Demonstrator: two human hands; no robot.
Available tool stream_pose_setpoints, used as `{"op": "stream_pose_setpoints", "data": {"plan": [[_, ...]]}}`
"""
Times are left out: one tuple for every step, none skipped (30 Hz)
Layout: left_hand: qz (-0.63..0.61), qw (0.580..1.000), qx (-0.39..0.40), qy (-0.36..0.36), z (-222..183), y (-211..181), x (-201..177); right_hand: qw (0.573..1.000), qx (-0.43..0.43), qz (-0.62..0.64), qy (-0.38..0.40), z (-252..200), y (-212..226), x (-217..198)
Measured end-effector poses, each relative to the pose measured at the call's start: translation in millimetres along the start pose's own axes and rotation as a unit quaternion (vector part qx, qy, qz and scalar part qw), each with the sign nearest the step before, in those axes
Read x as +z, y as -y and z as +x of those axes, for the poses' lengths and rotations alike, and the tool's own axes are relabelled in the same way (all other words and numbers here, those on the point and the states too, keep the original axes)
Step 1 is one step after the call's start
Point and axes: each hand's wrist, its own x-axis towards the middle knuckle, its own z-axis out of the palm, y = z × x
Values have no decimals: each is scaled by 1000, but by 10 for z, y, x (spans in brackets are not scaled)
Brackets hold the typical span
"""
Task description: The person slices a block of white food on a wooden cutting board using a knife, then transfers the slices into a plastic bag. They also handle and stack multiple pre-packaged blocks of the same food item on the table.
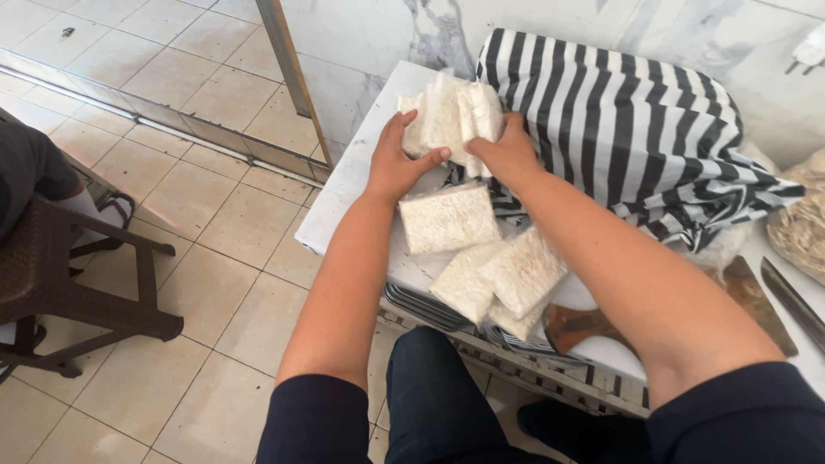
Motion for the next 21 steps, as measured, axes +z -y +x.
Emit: {"op": "stream_pose_setpoints", "data": {"plan": [[-25,1000,-1,-9,18,26,0,999,10,37,13,88,-33,83],[-18,999,14,-40,28,56,-2,997,22,73,26,146,-70,157],[-11,997,30,-71,41,85,-9,994,34,88,45,191,-98,220],[-5,994,47,-103,73,103,-17,991,45,104,64,243,-101,274],[20,993,45,-105,100,115,-26,988,56,119,83,282,-91,320],[44,992,42,-107,111,121,-32,990,59,112,63,303,-71,358],[68,991,39,-109,113,119,-30,992,61,105,42,317,-38,387],[67,991,24,-114,106,115,-33,993,65,99,22,313,-2,418],[65,991,8,-120,97,103,-25,991,90,95,1,312,44,425],[63,990,-8,-125,76,87,-13,989,114,91,-19,297,92,416],[55,992,-7,-114,68,73,-13,986,139,86,-39,275,138,405],[45,994,-8,-103,65,61,-9,982,150,110,-21,237,172,393],[35,995,-8,-93,63,57,-13,978,161,134,-2,177,189,389],[40,995,25,-85,70,58,-22,973,171,156,16,131,206,392],[44,994,58,-78,77,65,-33,979,143,140,27,101,220,391],[49,992,90,-69,83,79,-44,985,115,125,39,74,221,384],[40,993,100,-57,89,98,-59,989,87,109,50,66,223,380],[30,992,112,-42,101,113,-66,992,72,93,54,63,223,366],[20,992,123,-27,108,130,-71,994,58,78,58,71,225,347],[21,992,123,-26,113,149,-65,995,44,62,62,87,227,317],[23,992,123,-24,114,169,-62,991,63,76,87,111,235,262]]}}
